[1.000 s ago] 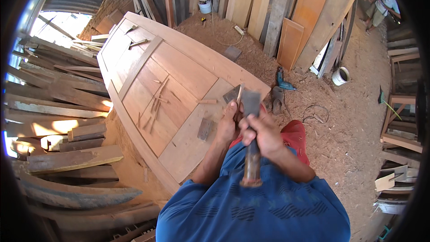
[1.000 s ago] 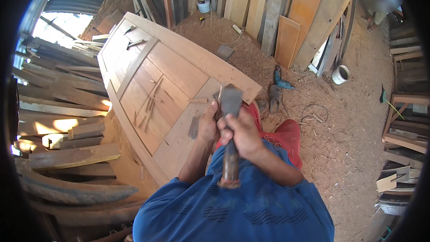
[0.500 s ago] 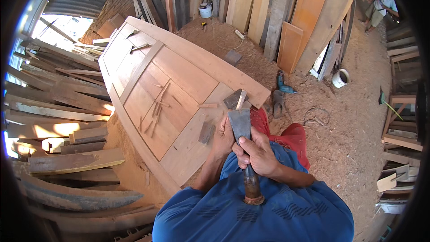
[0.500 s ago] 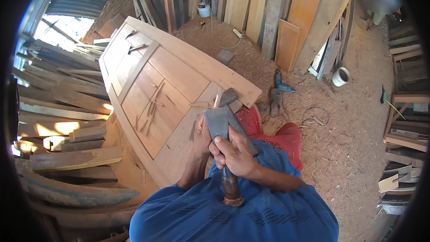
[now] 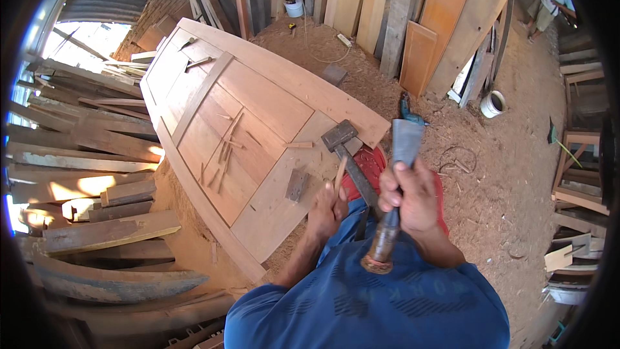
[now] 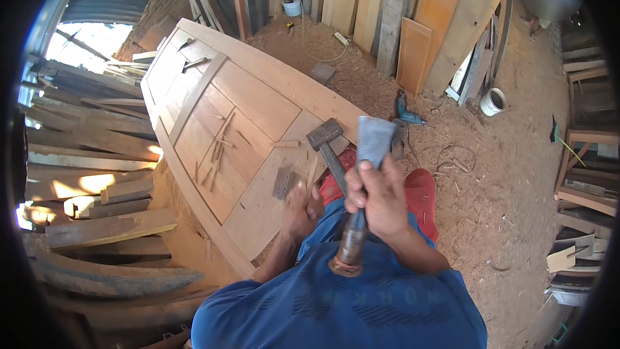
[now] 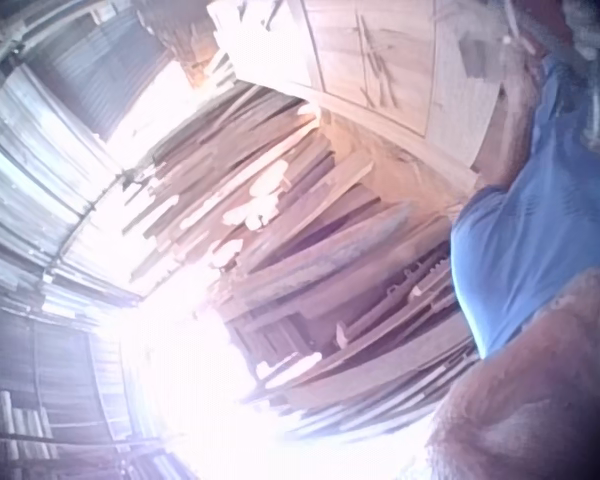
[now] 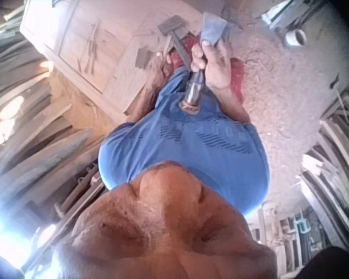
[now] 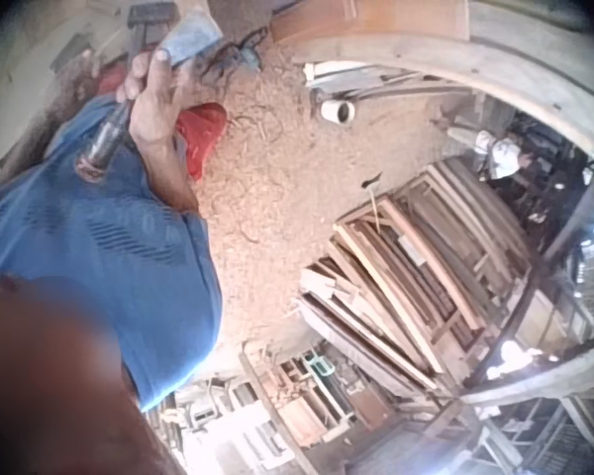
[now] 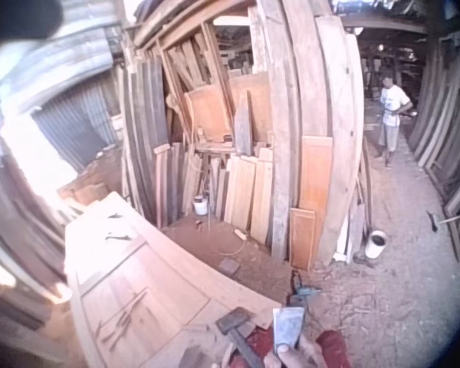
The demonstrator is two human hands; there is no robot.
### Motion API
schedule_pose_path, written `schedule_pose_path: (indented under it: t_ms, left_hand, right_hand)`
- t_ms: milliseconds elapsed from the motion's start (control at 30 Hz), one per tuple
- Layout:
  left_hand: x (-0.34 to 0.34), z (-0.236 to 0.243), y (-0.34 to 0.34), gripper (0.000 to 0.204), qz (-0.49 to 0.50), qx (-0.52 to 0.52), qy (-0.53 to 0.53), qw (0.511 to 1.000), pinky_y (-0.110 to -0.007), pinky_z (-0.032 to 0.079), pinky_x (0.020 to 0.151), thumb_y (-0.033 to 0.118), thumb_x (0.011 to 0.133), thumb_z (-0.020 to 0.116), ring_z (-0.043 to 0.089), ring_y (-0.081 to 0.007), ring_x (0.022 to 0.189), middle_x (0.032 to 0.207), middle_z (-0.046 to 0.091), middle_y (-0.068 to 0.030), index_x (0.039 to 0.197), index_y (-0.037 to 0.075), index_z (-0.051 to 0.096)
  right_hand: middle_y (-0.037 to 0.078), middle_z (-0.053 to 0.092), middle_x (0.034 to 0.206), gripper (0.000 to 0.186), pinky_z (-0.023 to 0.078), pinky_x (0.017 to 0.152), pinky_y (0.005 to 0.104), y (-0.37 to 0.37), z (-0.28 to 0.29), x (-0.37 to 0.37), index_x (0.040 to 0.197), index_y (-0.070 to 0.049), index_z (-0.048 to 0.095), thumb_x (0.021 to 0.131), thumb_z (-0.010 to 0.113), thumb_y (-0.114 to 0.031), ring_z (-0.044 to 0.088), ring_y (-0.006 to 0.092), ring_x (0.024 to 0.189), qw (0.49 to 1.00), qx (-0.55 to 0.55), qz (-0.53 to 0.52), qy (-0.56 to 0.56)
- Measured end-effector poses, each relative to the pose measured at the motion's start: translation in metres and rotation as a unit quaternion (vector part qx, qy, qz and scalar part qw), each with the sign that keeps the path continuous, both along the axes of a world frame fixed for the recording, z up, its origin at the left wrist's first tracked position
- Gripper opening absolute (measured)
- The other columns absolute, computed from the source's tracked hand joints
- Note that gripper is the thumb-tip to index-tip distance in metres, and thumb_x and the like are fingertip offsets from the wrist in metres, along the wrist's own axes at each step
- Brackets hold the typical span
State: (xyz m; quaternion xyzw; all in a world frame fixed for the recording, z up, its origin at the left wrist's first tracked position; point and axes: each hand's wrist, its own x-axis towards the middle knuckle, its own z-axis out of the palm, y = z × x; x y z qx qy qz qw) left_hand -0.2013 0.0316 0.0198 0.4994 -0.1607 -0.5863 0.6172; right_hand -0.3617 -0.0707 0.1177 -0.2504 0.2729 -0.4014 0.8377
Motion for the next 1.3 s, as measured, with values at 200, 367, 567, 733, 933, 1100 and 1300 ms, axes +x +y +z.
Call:
schedule_pose_path:
  t_ms: [200,367,567,733,933,1100,1300]
  left_hand:
    - [0.029,0.001,-0.055,0.045,0.037,-0.021,0.120,0.992,-0.028,0.051,0.070,0.043,0.106,0.036,0.059,-0.0122,0.076,0.088,0.064,-0.0034,0.107,0.006,0.061]
    - [0.009,0.032,-0.047,0.046,-0.003,-0.023,-0.044,0.999,-0.030,0.052,0.075,0.040,0.108,0.031,0.061,-0.0133,0.083,0.096,0.065,-0.0056,0.116,0.006,0.060]
    - [-0.006,0.045,-0.044,0.054,-0.032,-0.120,-0.010,0.992,-0.029,0.054,0.069,0.049,0.105,0.037,0.064,-0.0150,0.078,0.089,0.067,-0.0083,0.117,0.001,0.060]
    - [-0.009,0.048,-0.039,0.056,-0.032,-0.118,-0.021,0.992,-0.030,0.054,0.070,0.049,0.105,0.036,0.065,-0.0159,0.079,0.090,0.068,-0.0091,0.116,-0.001,0.060]
    - [-0.009,0.021,0.010,0.045,-0.162,-0.147,-0.142,0.965,-0.027,0.047,0.064,0.041,0.108,0.031,0.057,-0.0114,0.070,0.084,0.061,-0.0039,0.102,0.004,0.056]
    - [-0.006,-0.027,0.030,0.039,-0.124,-0.068,-0.052,0.989,-0.024,0.038,0.058,0.037,0.108,0.035,0.045,-0.0079,0.062,0.072,0.050,0.0008,0.089,0.007,0.050]
    - [-0.009,0.010,-0.036,0.020,-0.069,-0.126,-0.277,0.950,-0.023,0.036,0.057,0.023,0.105,0.047,0.042,-0.0050,0.065,0.072,0.047,0.0016,0.094,0.007,0.054]
  right_hand:
    - [0.002,0.049,0.080,0.014,0.047,0.051,0.0257,0.026,-0.009,0.046,0.114,-0.011,0.043,0.105,0.045,-0.021,0.043,0.0052,0.054,0.979,0.015,0.203,-0.027]
    - [0.002,0.049,0.080,0.021,0.046,0.051,0.0246,0.034,-0.010,0.031,0.121,-0.009,0.043,0.105,0.046,-0.022,0.043,0.0043,0.055,0.983,0.001,0.185,-0.013]
    - [0.002,0.049,0.078,0.027,0.046,0.050,0.0242,0.029,-0.002,0.019,0.125,-0.008,0.043,0.105,0.047,-0.025,0.043,0.0050,0.052,0.985,-0.026,0.167,0.023]
    - [0.003,0.049,0.077,0.029,0.045,0.050,0.0246,0.030,-0.004,0.017,0.125,-0.007,0.043,0.104,0.048,-0.026,0.043,0.0054,0.052,0.986,-0.031,0.166,0.013]
    - [0.002,0.049,0.072,0.017,0.044,0.047,0.0240,0.029,-0.002,-0.008,0.113,-0.008,0.043,0.105,0.045,-0.023,0.042,0.0056,0.050,0.998,-0.061,0.019,0.014]
    - [0.001,0.051,0.071,0.015,0.043,0.046,0.0230,-0.024,-0.001,-0.035,0.107,-0.007,0.044,0.101,0.051,-0.019,0.047,0.0058,0.050,0.978,-0.119,-0.115,0.126]
    - [0.004,0.060,0.089,0.038,0.050,0.060,0.0270,-0.038,-0.032,0.001,0.113,-0.001,0.052,0.086,0.074,-0.015,0.057,0.0092,0.069,0.921,-0.253,-0.033,0.293]
